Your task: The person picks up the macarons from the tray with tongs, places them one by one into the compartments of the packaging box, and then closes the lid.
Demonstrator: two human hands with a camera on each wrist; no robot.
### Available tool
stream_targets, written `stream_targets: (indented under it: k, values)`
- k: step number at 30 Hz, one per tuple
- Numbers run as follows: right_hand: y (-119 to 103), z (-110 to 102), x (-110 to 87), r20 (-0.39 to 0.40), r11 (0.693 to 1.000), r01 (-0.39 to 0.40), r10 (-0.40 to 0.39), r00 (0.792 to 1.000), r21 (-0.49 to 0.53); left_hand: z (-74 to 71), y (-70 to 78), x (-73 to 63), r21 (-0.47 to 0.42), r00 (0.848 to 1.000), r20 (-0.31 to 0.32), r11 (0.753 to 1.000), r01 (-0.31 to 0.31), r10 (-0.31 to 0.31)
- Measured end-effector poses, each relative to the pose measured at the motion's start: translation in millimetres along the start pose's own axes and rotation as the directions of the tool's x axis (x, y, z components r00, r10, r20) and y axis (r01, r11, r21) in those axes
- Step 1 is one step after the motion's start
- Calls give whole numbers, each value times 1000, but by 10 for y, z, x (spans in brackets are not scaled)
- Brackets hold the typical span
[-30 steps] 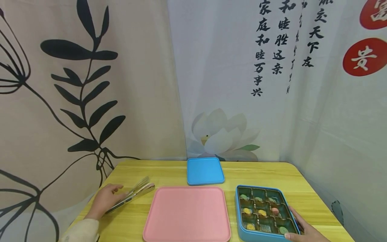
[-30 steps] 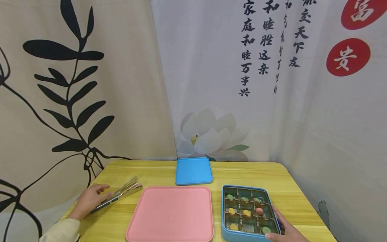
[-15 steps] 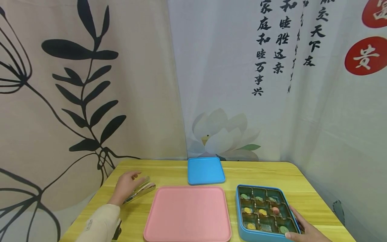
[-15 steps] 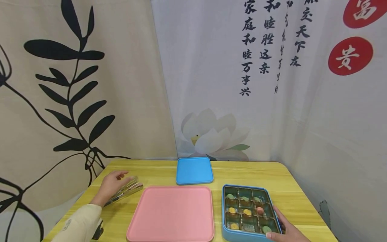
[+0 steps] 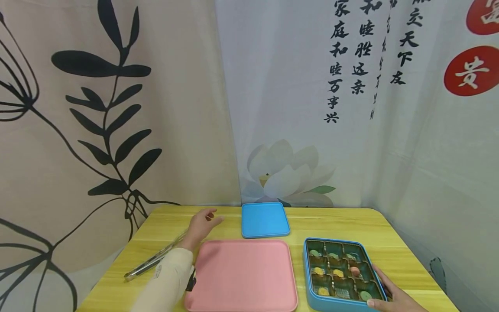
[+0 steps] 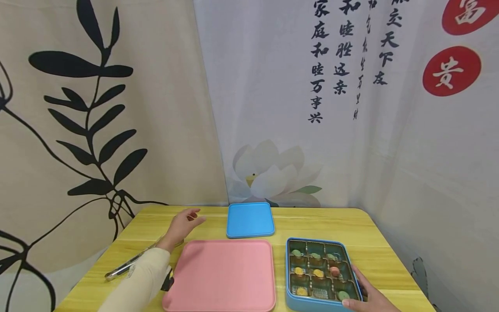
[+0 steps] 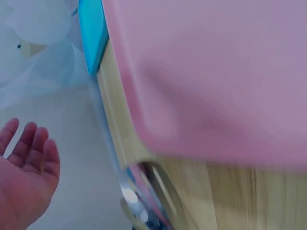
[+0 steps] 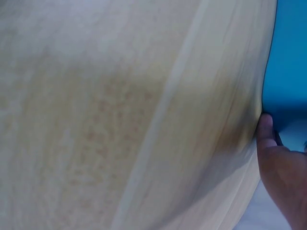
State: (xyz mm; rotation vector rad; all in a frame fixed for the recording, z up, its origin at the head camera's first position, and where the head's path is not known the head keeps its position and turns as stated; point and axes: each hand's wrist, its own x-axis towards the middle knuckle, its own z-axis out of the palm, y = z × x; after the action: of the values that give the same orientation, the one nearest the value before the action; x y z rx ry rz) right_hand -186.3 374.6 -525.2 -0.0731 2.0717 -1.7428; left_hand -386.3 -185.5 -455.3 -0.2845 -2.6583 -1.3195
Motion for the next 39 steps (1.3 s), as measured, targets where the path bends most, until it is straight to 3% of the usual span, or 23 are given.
stream_targets:
  k: [7, 14, 22, 29, 39]
  values:
    - [-16, -1, -2, -1, 1000, -19, 19, 1000, -6, 314, 140, 61, -63, 1000, 25, 998, 8, -6]
    - [-55, 5, -1, -34, 997, -48, 46, 998, -66, 569, 176, 160, -118, 996, 50, 990, 79, -74]
    - [-57, 19, -3, -52, 996, -49, 44, 998, -81, 683, 168, 159, -140, 994, 47, 984, 105, -99]
    - [-35, 12, -13, -43, 999, -38, 37, 998, -29, 813, 47, 235, -161, 982, 54, 969, 188, -181]
    - [-43, 15, -1, -76, 998, -51, 47, 996, -47, 938, -57, 303, -157, 975, 66, 963, 221, -213]
